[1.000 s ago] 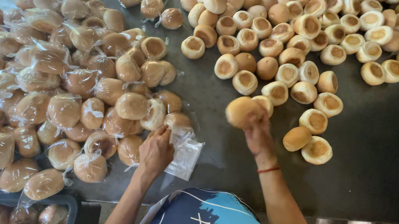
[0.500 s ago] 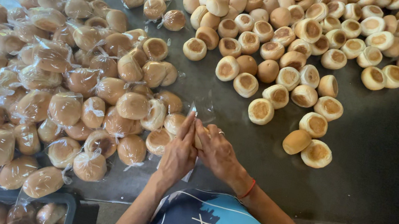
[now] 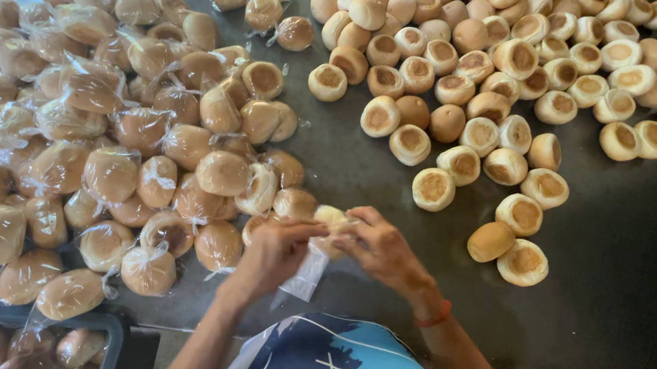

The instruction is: The person places buns into clear plastic bags by hand and twists the bags closed, working through a large pile of buns on a stainless steel table.

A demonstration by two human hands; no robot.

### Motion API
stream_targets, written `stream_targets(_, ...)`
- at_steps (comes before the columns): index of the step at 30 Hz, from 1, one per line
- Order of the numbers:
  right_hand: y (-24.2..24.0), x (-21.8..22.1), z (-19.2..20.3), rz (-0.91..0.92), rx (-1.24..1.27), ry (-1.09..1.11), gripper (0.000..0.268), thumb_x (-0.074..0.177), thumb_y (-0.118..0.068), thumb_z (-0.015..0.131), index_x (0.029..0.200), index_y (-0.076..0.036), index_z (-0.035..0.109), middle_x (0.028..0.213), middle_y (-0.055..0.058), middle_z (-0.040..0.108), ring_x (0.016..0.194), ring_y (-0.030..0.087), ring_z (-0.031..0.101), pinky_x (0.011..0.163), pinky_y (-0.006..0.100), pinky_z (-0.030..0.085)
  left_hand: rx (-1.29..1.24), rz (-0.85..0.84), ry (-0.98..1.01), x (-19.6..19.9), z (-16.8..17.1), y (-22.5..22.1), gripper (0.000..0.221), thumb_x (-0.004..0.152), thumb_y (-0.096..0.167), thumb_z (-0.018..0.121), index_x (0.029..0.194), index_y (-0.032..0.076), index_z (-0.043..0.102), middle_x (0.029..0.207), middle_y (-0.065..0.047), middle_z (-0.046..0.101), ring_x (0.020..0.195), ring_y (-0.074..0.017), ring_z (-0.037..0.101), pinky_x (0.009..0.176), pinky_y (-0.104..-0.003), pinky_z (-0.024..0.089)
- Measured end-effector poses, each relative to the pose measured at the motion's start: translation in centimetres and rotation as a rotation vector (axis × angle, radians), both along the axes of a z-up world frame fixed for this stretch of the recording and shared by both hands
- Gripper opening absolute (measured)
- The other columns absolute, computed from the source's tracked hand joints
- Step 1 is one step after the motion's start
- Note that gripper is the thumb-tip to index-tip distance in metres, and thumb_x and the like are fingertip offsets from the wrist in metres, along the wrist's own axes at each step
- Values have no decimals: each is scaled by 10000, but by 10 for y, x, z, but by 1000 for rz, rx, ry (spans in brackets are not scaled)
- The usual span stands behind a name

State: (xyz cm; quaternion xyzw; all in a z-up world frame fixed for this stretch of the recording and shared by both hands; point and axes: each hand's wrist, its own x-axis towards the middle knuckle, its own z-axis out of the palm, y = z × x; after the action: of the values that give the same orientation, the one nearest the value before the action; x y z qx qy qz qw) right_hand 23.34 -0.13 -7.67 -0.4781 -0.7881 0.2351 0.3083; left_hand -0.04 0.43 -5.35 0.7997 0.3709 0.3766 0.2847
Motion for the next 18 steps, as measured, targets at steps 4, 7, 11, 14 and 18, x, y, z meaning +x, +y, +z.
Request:
stream_targets(4,2,20,10,146,-293,276,141,955,-143,731,977,-4,732,1023,174,739,824,178,697,713,304,569,-354,-7,-52,-13,15,9,286,814,31,739,1097,72,738,991,-73,783,718,-262,751,630,-375,589)
stream_targets(7,13,11,13,-103,-578,295,134,971,-142,711,971,-15,754,848,153,771,705,122,670,613,276,530,-36,53,277,-5,23,19,27,893,94,773,908,84,793,894,-99,740,776,-275,714,655,-394,543)
stream_targets(11,-1,12,25,-1,-224,800,92,967,-73,700,987,16,687,1019,110,727,859,116,706,734,270,588,-25,173,-53,4,36,8,53,889,95,735,923,57,745,917,-89,735,731,-265,707,610,-371,539)
stream_targets(14,-12,19,33,252,-584,1429,61,970,-54,666,1010,-13,689,931,117,738,837,216,737,734,376,609,-375,84,-366,11,29,1,84,956,126,716,961,45,732,880,-111,715,721,-313,686,624,-375,522)
stream_targets(18,-8,6,38,26,-432,1067,25,1037,30,670,1018,16,678,1050,100,703,931,170,651,858,320,537,77,266,-69,7,12,10,106,987,159,704,955,62,734,948,-92,727,802,-226,688,688,-343,537)
